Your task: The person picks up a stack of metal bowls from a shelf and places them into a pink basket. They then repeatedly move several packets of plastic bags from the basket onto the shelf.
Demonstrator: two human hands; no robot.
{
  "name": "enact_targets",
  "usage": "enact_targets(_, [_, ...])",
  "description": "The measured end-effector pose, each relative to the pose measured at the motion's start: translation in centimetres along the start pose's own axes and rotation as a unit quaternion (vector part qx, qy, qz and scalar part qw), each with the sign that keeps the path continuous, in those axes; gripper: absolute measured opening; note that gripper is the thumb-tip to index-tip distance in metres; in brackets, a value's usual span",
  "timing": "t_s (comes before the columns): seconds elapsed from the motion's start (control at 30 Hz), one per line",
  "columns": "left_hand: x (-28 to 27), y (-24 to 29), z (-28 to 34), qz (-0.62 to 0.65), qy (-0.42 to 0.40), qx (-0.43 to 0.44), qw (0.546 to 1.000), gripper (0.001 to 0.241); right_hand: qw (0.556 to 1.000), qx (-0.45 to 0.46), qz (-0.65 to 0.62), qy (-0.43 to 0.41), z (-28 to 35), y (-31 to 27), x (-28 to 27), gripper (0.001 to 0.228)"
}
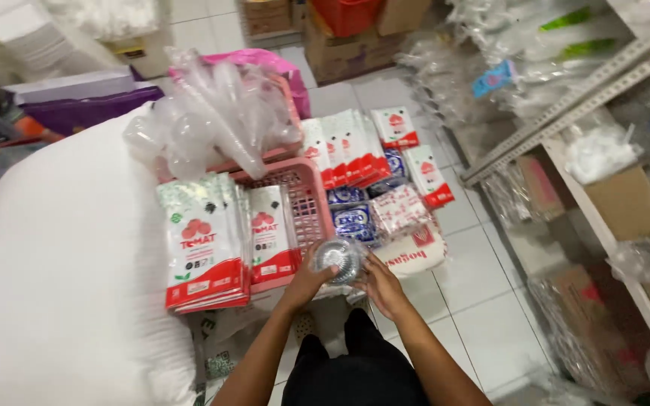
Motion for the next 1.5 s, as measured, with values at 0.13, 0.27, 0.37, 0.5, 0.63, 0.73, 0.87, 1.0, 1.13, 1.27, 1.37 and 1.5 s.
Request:
enact_targets(0.13, [8.5,-1.6,-0.1,-0.156,-0.102,0.097,0.978,0.097,0.988,-0.023,0.064,0.140,6.1,-0.3,-6.3,0.059])
enact_targets(0.27, [18.6,-2.3,1.2,-0.216,-0.227,0.139,0.939,0.102,0.957,-0.091,0.077,0.263,12.4,-2.8,-12.5,0.059])
enact_targets(0.37, [25.9,-2.6,2.8,-0.253,-0.334,0.101,0.903,0.110,0.930,-0.135,0.041,0.340,16.6,-5.5,-17.2,0.058])
enact_targets(0.5, [36.8,-2.5,5.3,-0.316,-0.408,0.153,0.843,0.108,0.890,-0.152,-0.012,0.430,23.3,-7.7,-25.4,0.057])
enact_targets(0.63, [47.7,-4.4,8.6,-0.306,-0.447,0.143,0.828,0.101,0.875,-0.195,-0.058,0.439,28.9,-10.2,-33.2,0.061])
enact_targets(0.73, [55.6,-4.9,10.6,-0.260,-0.474,0.171,0.824,0.095,0.842,-0.233,-0.023,0.486,33.4,-12.8,-38.8,0.063])
enact_targets(0.87, [65.3,-5.1,13.3,-0.188,-0.534,0.136,0.813,0.079,0.785,-0.327,0.041,0.525,39.7,-17.4,-44.0,0.068])
enact_targets(1.0, [73.4,-5.1,15.1,-0.200,-0.549,0.147,0.798,0.078,0.732,-0.390,0.074,0.553,45.1,-21.7,-46.5,0.083])
enact_targets(1.13, [80.6,-6.3,15.1,-0.199,-0.567,0.185,0.777,0.072,0.703,-0.401,0.054,0.585,48.1,-25.1,-50.3,0.109])
enact_targets(1.27, [88.7,-6.8,15.0,-0.161,-0.617,0.244,0.731,0.060,0.629,-0.388,0.084,0.668,51.9,-29.7,-54.5,0.110])
enact_targets(1.37, [95.6,-6.6,15.1,-0.155,-0.651,0.241,0.703,0.056,0.570,-0.377,0.128,0.719,55.3,-34.4,-57.7,0.108])
enact_targets(1.5, [103.2,-5.3,15.3,-0.133,-0.671,0.269,0.678,0.051,0.499,-0.420,0.156,0.742,58.3,-40.1,-60.9,0.099])
Point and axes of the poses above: each hand's wrist, its own z-axis away from the middle knuckle, its own x-axis out of the palm, y = z × x, the point moved 8 cm from there along -z, towards the middle knuckle, and after that the axes turned 8 degrees about y, right-handed, at the moved point
